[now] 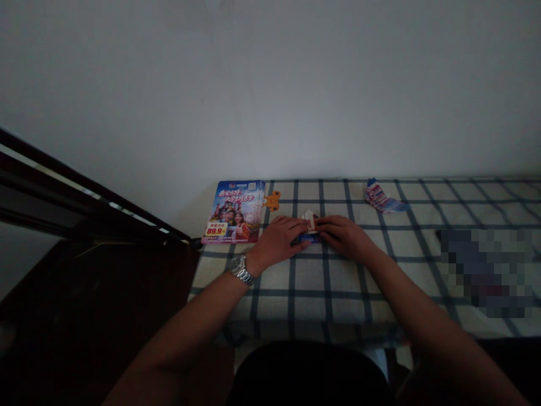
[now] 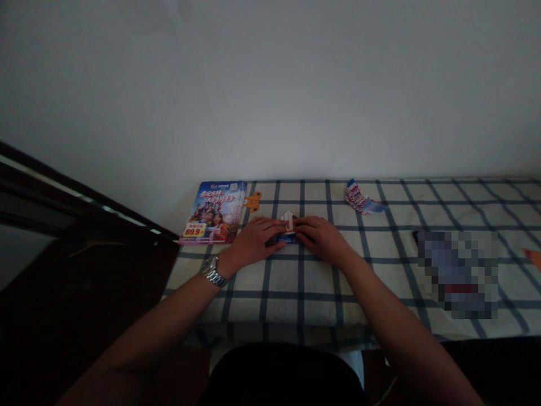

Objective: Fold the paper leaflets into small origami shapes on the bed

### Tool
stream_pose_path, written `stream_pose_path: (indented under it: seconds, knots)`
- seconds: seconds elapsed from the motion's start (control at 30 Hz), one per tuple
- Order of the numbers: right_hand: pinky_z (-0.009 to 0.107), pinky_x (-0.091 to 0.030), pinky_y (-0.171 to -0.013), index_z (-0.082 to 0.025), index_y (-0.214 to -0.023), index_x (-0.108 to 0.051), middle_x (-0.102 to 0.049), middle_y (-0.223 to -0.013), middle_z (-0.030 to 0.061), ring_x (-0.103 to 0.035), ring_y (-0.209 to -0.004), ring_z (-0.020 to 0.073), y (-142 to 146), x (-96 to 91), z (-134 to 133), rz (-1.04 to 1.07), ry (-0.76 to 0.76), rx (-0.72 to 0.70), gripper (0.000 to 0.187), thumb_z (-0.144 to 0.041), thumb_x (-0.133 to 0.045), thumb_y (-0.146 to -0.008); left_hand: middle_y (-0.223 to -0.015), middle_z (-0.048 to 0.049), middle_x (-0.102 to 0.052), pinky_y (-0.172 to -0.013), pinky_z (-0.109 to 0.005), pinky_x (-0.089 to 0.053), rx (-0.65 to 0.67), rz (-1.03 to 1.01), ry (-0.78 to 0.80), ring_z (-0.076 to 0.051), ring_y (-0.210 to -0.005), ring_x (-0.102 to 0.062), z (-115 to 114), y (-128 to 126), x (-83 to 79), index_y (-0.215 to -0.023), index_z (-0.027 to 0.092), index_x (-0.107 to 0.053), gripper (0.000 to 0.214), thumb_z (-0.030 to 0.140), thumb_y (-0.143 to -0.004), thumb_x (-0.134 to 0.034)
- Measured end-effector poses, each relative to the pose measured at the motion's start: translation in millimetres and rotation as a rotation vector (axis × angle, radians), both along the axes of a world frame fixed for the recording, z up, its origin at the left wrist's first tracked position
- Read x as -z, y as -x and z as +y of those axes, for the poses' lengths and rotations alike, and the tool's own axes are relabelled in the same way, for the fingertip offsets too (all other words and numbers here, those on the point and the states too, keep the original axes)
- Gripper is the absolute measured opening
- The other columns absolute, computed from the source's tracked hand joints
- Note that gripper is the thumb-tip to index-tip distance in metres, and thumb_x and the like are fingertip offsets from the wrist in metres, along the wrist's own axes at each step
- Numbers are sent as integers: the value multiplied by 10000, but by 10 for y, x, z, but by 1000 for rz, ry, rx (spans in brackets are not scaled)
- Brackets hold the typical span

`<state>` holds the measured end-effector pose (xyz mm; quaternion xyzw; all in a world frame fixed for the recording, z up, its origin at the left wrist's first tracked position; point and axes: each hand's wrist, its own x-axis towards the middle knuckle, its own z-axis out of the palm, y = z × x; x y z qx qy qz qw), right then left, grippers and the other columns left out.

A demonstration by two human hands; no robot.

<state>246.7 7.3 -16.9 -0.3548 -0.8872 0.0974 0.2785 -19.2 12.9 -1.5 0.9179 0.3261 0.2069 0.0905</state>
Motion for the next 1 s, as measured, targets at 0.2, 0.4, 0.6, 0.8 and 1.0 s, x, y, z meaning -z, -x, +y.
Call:
stream_pose_path:
  seconds: [0.2,0.4,0.6,0.8,1.0]
  knots:
    - [497,-573,-1008,-242,-1192,-738,-739,-1272,104,-693,-1170,286,29,-18,-8,19,16,12,213,-275,-630,-1011,-1326,-63,-707,-1074,-436,-467,3,-34,1,-225,-1231,-639,35,-9,63,-1315,218,-646,299,349,-1092,-497]
    - [472,-577,-982,-240,-1173,-728,-755,-1192,92,-699,-1110,279,82,-38,-25,39,38,64,194,-267,-617,-1016,-1263,-59,-716,-1044,-420,-480,-40,-57,14,-219,-1155,-660,33,-23,80,-1266,220,-643,264,353,-1092,-495]
    - [471,-584,-938,-229,-1181,-708,-758,-1149,106,-703,-1058,287,116,-30,-18,47,40,121,196,-283,-616,-1017,-1219,-56,-703,-986,-404,-506,-87,-22,-16,-230,-1084,-655,21,-56,46,-1256,206,-606,229,326,-1077,-528]
    - [467,-581,-913,-224,-1149,-704,-757,-1113,106,-702,-1028,288,144,-23,-3,45,39,144,169,-287,-619,-1017,-1242,-54,-702,-962,-393,-515,-69,-9,-73,-222,-1078,-658,19,-78,50,-1232,200,-639,200,270,-1067,-550]
    - [455,-576,-927,-225,-1117,-726,-746,-1125,101,-695,-1039,278,158,-15,13,46,17,140,149,-237,-626,-1007,-1202,-66,-719,-938,-398,-530,-46,19,-128,-221,-1045,-670,30,-84,35,-1178,197,-701,181,249,-1049,-586]
